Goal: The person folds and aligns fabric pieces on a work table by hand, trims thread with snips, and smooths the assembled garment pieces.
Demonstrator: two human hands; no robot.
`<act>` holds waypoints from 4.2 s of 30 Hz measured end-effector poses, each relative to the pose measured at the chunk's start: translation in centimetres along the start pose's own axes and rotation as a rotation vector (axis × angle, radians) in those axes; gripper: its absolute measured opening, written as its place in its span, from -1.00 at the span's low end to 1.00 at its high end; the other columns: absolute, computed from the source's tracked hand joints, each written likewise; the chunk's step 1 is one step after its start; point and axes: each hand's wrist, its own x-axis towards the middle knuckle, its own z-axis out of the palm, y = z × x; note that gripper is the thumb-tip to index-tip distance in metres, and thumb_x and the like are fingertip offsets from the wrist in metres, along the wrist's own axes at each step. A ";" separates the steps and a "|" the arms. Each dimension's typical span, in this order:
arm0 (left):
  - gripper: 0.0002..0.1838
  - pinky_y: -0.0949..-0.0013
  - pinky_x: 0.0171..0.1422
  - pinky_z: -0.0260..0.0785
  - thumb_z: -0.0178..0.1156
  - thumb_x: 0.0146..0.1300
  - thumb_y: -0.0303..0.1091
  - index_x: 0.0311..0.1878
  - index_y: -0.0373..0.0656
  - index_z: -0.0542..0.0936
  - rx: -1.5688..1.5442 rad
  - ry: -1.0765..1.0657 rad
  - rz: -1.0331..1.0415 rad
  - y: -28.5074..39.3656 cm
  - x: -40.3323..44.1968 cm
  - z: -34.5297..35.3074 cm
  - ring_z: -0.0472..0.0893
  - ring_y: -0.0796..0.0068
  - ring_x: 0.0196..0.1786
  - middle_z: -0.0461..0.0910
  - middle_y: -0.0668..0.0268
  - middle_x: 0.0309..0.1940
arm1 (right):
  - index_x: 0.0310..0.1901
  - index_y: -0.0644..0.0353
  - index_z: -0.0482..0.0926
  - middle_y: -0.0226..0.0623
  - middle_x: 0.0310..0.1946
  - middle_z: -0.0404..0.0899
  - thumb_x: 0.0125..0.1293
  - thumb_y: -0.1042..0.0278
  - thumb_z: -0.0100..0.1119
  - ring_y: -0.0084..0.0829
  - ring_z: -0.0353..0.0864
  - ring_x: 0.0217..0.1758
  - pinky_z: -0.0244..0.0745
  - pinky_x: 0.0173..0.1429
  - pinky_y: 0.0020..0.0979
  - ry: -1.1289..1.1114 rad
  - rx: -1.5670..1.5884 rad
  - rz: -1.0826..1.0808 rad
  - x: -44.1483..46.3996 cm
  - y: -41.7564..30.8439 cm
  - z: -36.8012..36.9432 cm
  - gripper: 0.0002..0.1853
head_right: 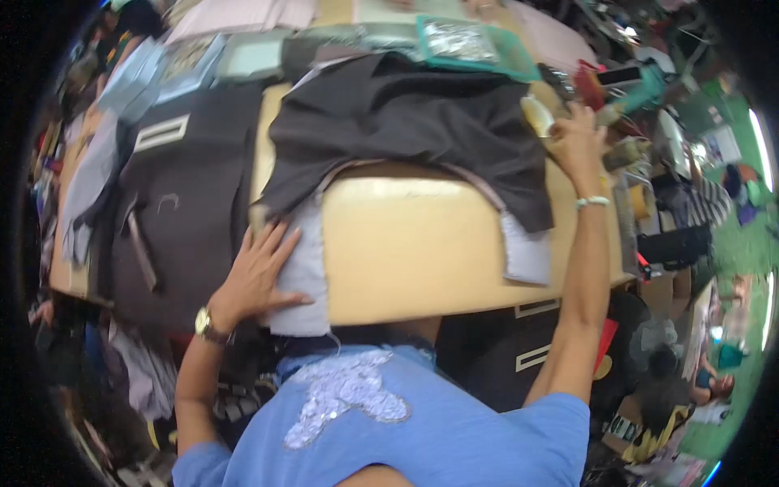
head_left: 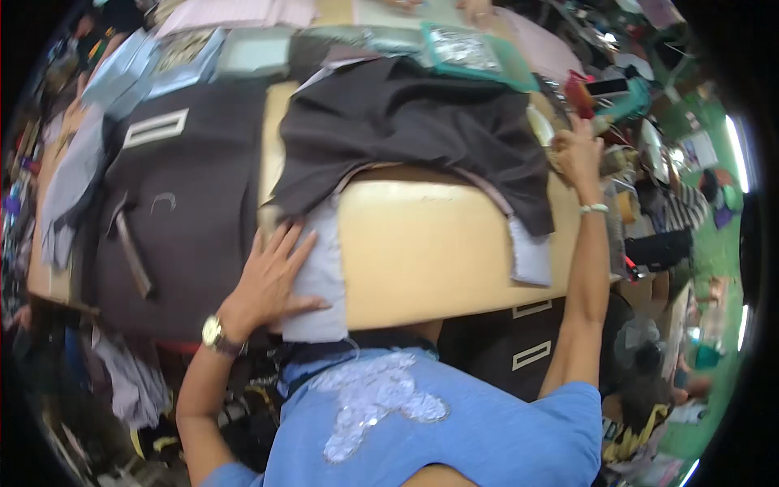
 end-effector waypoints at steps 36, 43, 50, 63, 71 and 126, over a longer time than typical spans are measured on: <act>0.04 0.01 0.48 -0.05 0.36 -0.17 0.25 0.39 -0.05 0.28 -0.072 -0.002 0.144 -4.4 1.9 -0.7 0.03 -0.03 0.48 0.09 -0.03 0.43 | -0.13 -0.04 0.69 -0.06 0.13 0.36 0.04 0.51 0.14 0.04 0.21 0.31 0.01 0.34 0.14 -0.312 1.071 -0.670 -19.5 -30.3 -8.6 -0.65; 0.04 0.03 0.48 -0.06 0.37 -0.18 0.23 0.40 -0.04 0.28 -0.075 -0.031 0.134 -4.3 2.0 -0.8 0.02 0.01 0.49 0.08 0.00 0.44 | -0.11 0.07 0.68 0.01 0.05 0.39 0.06 0.57 0.12 0.03 0.34 0.16 0.17 0.27 -0.04 -0.242 1.265 -0.488 -16.1 -30.6 -6.8 -0.66; 0.03 0.05 0.49 -0.05 0.38 -0.18 0.21 0.40 -0.04 0.28 -0.089 -0.010 0.120 -4.3 1.9 -0.5 0.01 0.05 0.50 0.05 0.01 0.45 | -0.09 0.07 0.66 0.00 0.05 0.38 0.03 0.54 0.15 0.02 0.35 0.16 0.20 0.25 -0.04 -0.203 1.047 -0.822 -19.1 -29.9 -8.4 -0.65; -0.01 0.05 0.49 -0.07 0.37 -0.16 0.18 0.36 -0.10 0.32 -0.121 -0.022 0.120 -4.2 1.9 -1.1 0.08 -0.01 0.46 0.11 -0.05 0.41 | -0.01 0.14 0.60 -0.09 0.09 0.40 0.04 0.62 0.12 -0.07 0.31 0.25 0.20 0.33 -0.10 -0.215 1.340 -0.698 -18.5 -29.3 -8.7 -0.59; -0.28 -0.15 0.43 -0.01 0.37 -0.14 0.14 0.05 -0.17 0.56 -0.007 -0.007 -0.041 0.0 0.5 -3.2 0.42 0.13 0.15 0.49 0.12 -0.04 | 0.24 0.43 0.30 0.09 0.21 0.36 0.21 0.55 0.00 -0.03 0.28 0.32 0.09 0.43 -0.17 0.380 0.800 0.353 -15.2 -12.5 -3.9 -0.48; -0.38 0.18 0.33 0.19 0.05 0.18 -0.35 0.37 0.11 0.29 0.582 0.822 0.550 7.6 30.0 -4.1 0.34 0.25 0.30 0.37 0.19 0.24 | 0.27 0.34 0.26 -0.22 -0.47 0.51 0.22 0.57 0.13 -0.40 0.53 -0.41 0.43 -0.26 -0.38 -0.005 1.143 0.597 -14.4 -10.9 -3.7 -0.44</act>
